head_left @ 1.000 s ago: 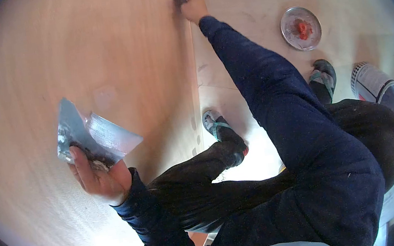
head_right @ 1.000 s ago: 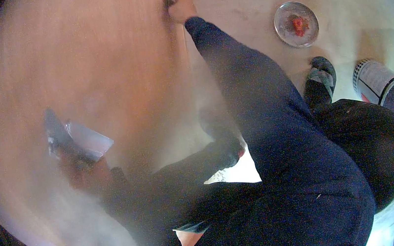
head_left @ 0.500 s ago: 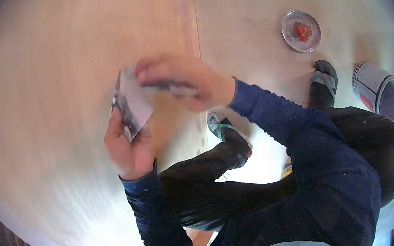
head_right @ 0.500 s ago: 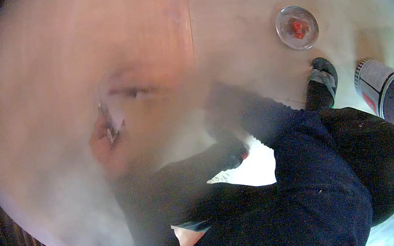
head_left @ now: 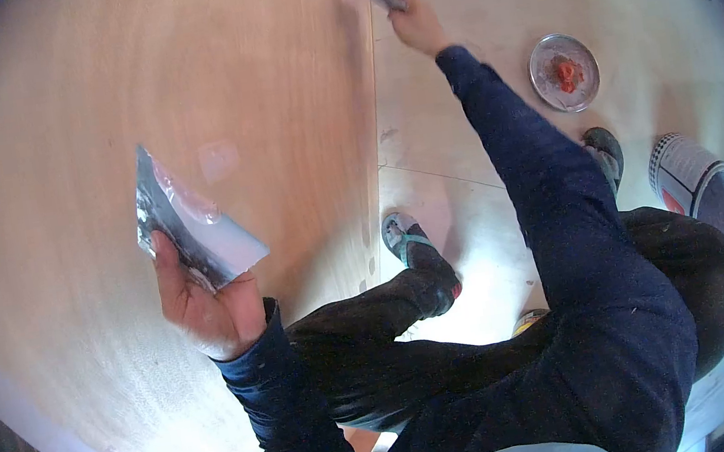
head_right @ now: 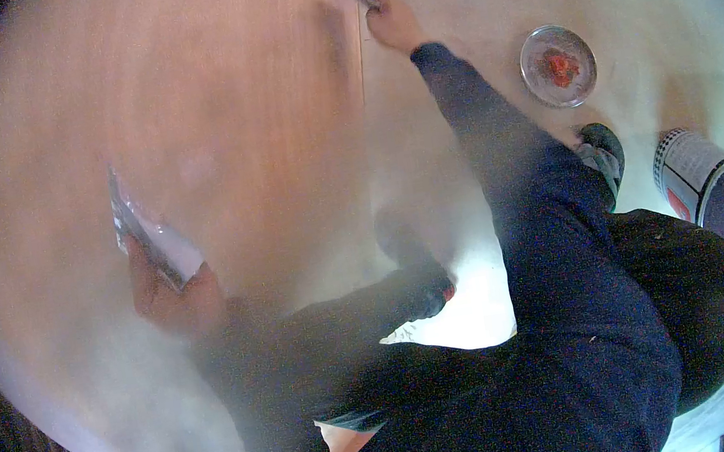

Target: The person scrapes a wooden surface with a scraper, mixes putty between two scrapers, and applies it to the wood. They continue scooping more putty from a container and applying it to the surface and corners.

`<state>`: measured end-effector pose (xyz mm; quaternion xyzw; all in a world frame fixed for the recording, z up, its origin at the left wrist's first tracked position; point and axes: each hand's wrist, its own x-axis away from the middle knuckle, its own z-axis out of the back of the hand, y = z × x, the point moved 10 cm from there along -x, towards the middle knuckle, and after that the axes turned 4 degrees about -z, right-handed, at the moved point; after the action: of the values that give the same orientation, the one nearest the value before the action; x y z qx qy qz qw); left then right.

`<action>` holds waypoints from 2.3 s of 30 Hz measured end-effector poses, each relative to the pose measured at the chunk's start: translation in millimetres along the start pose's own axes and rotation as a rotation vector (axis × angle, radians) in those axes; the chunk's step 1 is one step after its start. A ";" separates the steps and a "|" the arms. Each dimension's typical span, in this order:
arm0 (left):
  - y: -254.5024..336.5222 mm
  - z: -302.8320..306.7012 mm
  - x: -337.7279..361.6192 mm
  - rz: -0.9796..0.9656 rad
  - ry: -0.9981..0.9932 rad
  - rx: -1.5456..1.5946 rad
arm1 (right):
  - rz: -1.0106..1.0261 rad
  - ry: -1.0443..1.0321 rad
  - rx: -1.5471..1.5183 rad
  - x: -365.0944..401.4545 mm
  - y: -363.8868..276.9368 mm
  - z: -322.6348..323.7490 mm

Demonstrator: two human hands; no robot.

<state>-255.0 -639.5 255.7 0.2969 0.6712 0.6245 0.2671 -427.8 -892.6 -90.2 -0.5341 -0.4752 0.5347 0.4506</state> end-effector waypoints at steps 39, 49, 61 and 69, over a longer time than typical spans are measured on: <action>-28.7 18.2 57.4 0.502 -0.246 0.596 | -0.061 -0.182 -0.413 168.7 -133.5 -17.5; -29.8 32.0 89.7 0.283 -0.132 0.458 | 0.580 -0.424 -0.512 239.2 -368.7 0.4; 129.7 96.0 189.5 -0.776 0.109 -0.582 | 0.543 -0.541 -0.539 266.6 -434.9 29.1; 113.9 102.4 156.2 -0.818 0.034 -0.627 | 1.031 -0.387 -0.070 321.1 -445.0 -25.8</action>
<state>-279.2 -450.6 363.2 -0.0943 0.5172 0.6450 0.5546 -421.0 -510.8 304.7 -0.6042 -0.2438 0.7584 0.0166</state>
